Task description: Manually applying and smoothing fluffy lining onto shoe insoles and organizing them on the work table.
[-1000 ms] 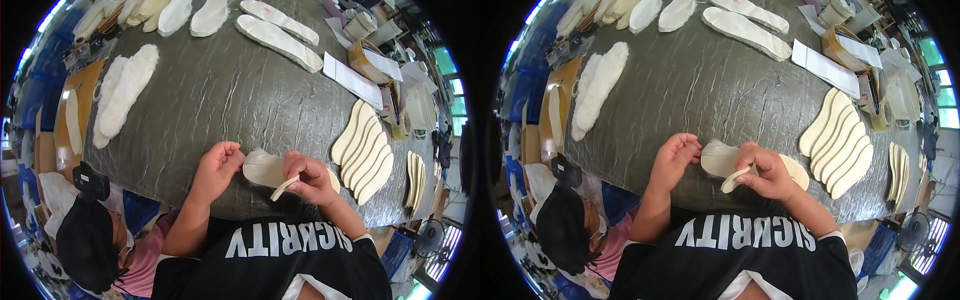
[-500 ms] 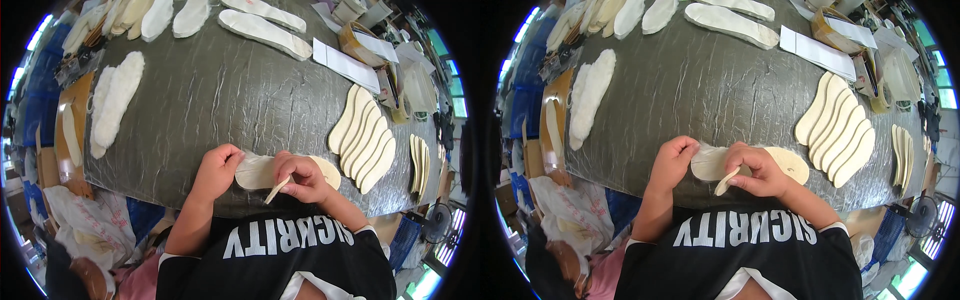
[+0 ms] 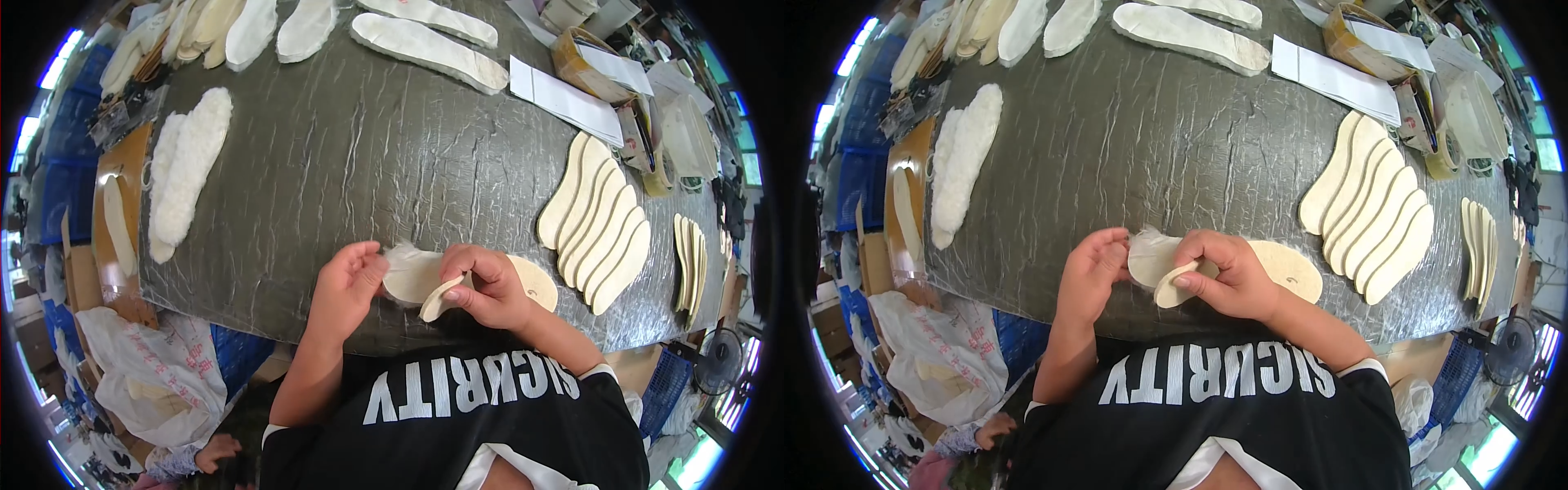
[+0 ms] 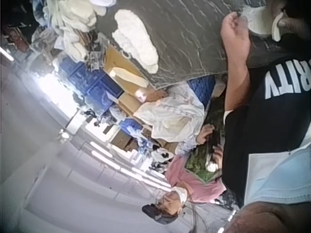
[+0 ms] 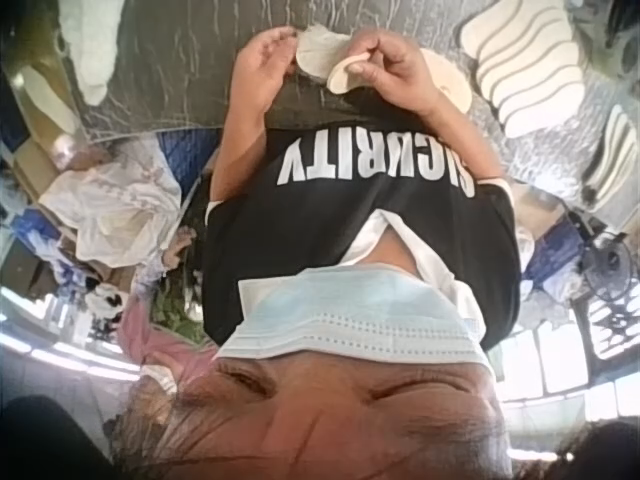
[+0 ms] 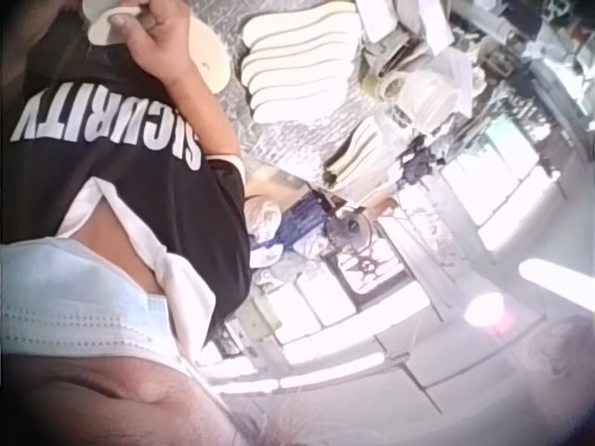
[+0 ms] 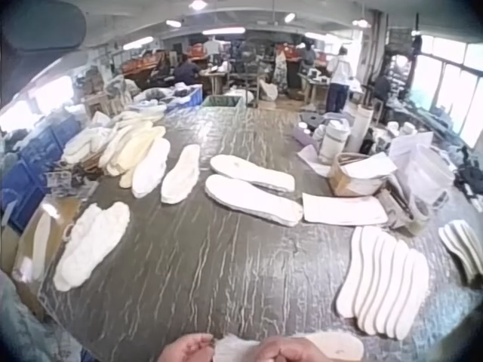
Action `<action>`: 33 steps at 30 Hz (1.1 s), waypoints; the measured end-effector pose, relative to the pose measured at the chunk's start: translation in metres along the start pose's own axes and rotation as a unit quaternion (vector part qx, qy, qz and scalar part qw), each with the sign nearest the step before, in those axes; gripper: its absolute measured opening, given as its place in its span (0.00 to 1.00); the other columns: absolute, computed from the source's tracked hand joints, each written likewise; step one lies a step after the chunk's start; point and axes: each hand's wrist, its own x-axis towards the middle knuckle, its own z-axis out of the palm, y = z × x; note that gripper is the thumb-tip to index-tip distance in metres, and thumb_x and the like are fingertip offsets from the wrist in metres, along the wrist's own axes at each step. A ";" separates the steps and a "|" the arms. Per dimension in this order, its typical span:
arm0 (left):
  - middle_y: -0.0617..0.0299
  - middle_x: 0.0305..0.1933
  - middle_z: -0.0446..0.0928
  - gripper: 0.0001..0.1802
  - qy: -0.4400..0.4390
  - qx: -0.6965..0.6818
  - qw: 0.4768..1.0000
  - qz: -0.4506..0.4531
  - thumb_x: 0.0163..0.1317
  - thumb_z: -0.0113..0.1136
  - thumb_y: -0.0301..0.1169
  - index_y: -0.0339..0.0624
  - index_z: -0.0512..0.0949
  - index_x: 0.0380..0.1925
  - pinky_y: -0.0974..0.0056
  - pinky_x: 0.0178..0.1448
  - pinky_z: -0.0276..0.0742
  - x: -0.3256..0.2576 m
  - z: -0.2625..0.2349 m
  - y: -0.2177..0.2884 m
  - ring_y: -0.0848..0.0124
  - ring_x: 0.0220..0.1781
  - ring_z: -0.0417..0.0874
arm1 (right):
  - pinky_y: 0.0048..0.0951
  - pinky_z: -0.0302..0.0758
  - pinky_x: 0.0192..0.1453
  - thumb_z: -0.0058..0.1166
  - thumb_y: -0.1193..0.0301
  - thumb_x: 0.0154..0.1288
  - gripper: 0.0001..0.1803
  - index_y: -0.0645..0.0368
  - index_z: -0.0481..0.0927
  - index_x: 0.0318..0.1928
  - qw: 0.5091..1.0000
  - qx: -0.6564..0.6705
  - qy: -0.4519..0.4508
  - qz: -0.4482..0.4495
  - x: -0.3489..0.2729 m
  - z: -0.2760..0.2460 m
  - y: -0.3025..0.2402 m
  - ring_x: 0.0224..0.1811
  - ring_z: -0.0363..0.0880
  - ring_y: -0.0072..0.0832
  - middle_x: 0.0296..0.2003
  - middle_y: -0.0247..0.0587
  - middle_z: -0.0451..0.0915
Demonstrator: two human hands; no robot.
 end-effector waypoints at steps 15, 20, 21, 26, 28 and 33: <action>0.71 0.26 0.74 0.06 -0.027 -0.111 0.993 -0.027 0.65 0.57 0.25 0.33 0.79 0.32 0.76 0.34 0.65 0.005 0.019 0.000 0.84 0.31 0.70 | 0.27 0.72 0.40 0.56 0.72 0.64 0.06 0.62 0.77 0.36 0.989 -0.129 0.033 0.060 0.013 0.001 -0.013 0.35 0.76 0.30 0.33 0.40 0.76; 0.72 0.25 0.73 0.08 -0.054 -0.045 0.997 0.021 0.66 0.56 0.26 0.34 0.79 0.30 0.75 0.32 0.64 0.008 0.020 0.004 0.84 0.29 0.68 | 0.25 0.73 0.42 0.57 0.72 0.64 0.07 0.63 0.77 0.38 0.989 -0.108 0.042 0.092 0.014 0.003 -0.014 0.36 0.76 0.27 0.34 0.39 0.77; 0.72 0.25 0.73 0.08 -0.053 -0.045 0.997 0.021 0.66 0.56 0.26 0.34 0.79 0.30 0.75 0.32 0.64 0.008 0.020 0.003 0.84 0.29 0.68 | 0.25 0.73 0.42 0.58 0.72 0.64 0.07 0.63 0.77 0.39 0.989 -0.106 0.042 0.097 0.014 0.004 -0.014 0.37 0.76 0.25 0.34 0.38 0.77; 0.69 0.28 0.75 0.07 -0.063 -0.010 0.998 0.025 0.67 0.55 0.25 0.34 0.78 0.30 0.75 0.36 0.67 0.006 0.022 0.010 0.83 0.31 0.71 | 0.24 0.73 0.42 0.59 0.72 0.64 0.10 0.63 0.74 0.41 0.987 -0.040 0.091 0.125 0.009 0.008 -0.005 0.37 0.76 0.21 0.33 0.37 0.78; 0.70 0.28 0.75 0.08 -0.062 -0.004 0.998 0.027 0.67 0.55 0.25 0.34 0.78 0.30 0.75 0.36 0.66 0.006 0.023 0.010 0.83 0.31 0.70 | 0.24 0.73 0.42 0.60 0.72 0.63 0.10 0.62 0.74 0.41 0.987 -0.057 0.088 0.119 0.009 0.008 -0.004 0.36 0.76 0.20 0.32 0.36 0.78; 0.70 0.27 0.74 0.08 -0.062 0.012 0.997 0.035 0.67 0.55 0.25 0.33 0.78 0.29 0.74 0.35 0.66 0.006 0.023 0.010 0.83 0.30 0.70 | 0.24 0.74 0.41 0.61 0.72 0.62 0.10 0.62 0.74 0.39 0.985 -0.063 0.102 0.123 0.010 0.011 -0.005 0.35 0.77 0.21 0.31 0.36 0.78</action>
